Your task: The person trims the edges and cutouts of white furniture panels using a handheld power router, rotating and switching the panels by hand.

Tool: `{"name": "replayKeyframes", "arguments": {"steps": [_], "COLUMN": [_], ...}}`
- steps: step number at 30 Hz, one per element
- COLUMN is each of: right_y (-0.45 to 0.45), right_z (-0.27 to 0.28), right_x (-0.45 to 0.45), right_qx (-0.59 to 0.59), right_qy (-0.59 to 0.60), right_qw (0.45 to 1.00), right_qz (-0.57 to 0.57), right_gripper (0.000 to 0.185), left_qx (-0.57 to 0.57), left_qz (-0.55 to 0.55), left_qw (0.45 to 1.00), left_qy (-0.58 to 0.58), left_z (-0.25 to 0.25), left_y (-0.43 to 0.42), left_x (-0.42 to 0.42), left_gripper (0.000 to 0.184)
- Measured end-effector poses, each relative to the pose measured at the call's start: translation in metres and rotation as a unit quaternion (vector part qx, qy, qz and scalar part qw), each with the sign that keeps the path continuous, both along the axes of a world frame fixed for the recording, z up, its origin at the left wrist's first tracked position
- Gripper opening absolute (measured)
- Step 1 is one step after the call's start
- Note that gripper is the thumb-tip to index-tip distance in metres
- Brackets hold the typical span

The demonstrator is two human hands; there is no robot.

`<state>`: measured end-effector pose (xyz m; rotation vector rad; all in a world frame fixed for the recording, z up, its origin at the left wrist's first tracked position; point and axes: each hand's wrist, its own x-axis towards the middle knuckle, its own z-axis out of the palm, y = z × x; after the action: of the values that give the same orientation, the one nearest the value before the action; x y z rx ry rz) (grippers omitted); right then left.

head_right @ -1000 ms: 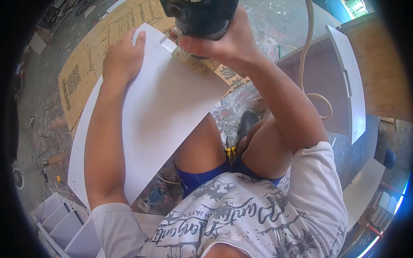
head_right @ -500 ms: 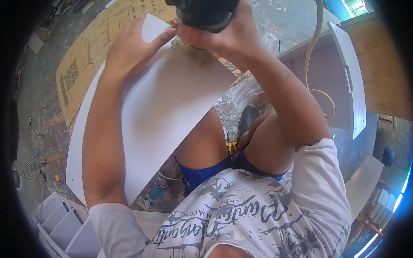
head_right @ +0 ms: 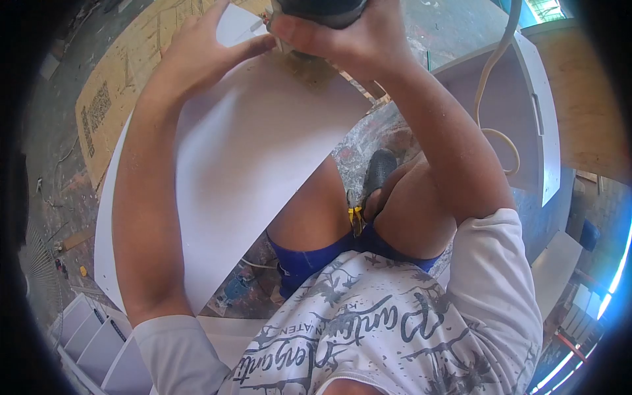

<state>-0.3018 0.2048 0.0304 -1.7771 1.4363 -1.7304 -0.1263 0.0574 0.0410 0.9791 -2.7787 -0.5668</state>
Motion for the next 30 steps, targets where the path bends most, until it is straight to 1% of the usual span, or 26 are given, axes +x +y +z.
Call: {"name": "replayKeyframes", "arguments": {"steps": [2,4,7,9,11,13,15,17,21,23,25,28,30], "right_y": [0.003,0.002,-0.002,-0.006,-0.008,-0.005,-0.002,0.000,-0.002,0.002,0.002,-0.005,-0.009], "right_z": [0.002,0.000,-0.008,-0.007,-0.003,-0.001,-0.002,0.000,0.003,0.004,0.006,0.001,-0.006], "right_x": [-0.001,-0.001,-0.003,0.001,0.010,0.009,0.001,0.004,0.005,0.004,0.004,0.000,-0.004], "right_qx": [-0.002,-0.005,-0.025,-0.051,-0.065,-0.050,-0.013,-0.016,0.000,0.038,0.038,-0.013,-0.027], "right_qy": [0.042,0.048,0.016,0.007,-0.017,-0.015,0.018,0.015,0.028,-0.008,-0.005,0.030,0.028], "right_qw": [0.999,0.999,1.000,0.999,0.998,0.999,1.000,1.000,0.999,0.999,0.999,0.999,0.999], "right_qz": [0.014,0.016,0.008,0.007,-0.005,-0.012,-0.008,0.001,-0.039,-0.018,0.003,0.018,0.011], "right_gripper": [0.051,0.051,0.051,0.051,0.050,0.048,0.045,0.042,0.037,0.037,0.037,0.037,0.037], "left_qx": [0.001,-0.014,-0.026,-0.063,-0.068,-0.038,-0.068,-0.075,-0.048,-0.028,0.000,-0.031,-0.045], "left_qz": [-0.005,-0.002,-0.019,-0.005,0.003,0.006,0.008,0.009,0.008,0.002,-0.009,-0.008,-0.011], "left_qw": [1.000,1.000,0.999,0.997,0.995,0.994,0.995,0.996,0.998,0.998,0.999,0.999,0.998], "left_qy": [0.001,-0.002,-0.026,-0.046,-0.073,-0.104,-0.071,-0.054,-0.050,-0.049,-0.049,-0.036,-0.030], "left_z": [-0.002,-0.004,0.000,0.008,0.010,0.007,0.008,0.008,0.012,0.012,0.009,0.011,0.011], "left_y": [-0.001,0.001,0.011,0.031,0.032,0.021,0.033,0.037,0.035,0.031,0.021,0.032,0.035], "left_x": [0.002,0.002,0.004,0.006,0.005,0.000,0.003,0.004,0.003,0.004,0.003,0.005,0.006], "left_gripper": [0.114,0.114,0.116,0.117,0.118,0.120,0.120,0.119,0.118,0.118,0.118,0.118,0.117]}}
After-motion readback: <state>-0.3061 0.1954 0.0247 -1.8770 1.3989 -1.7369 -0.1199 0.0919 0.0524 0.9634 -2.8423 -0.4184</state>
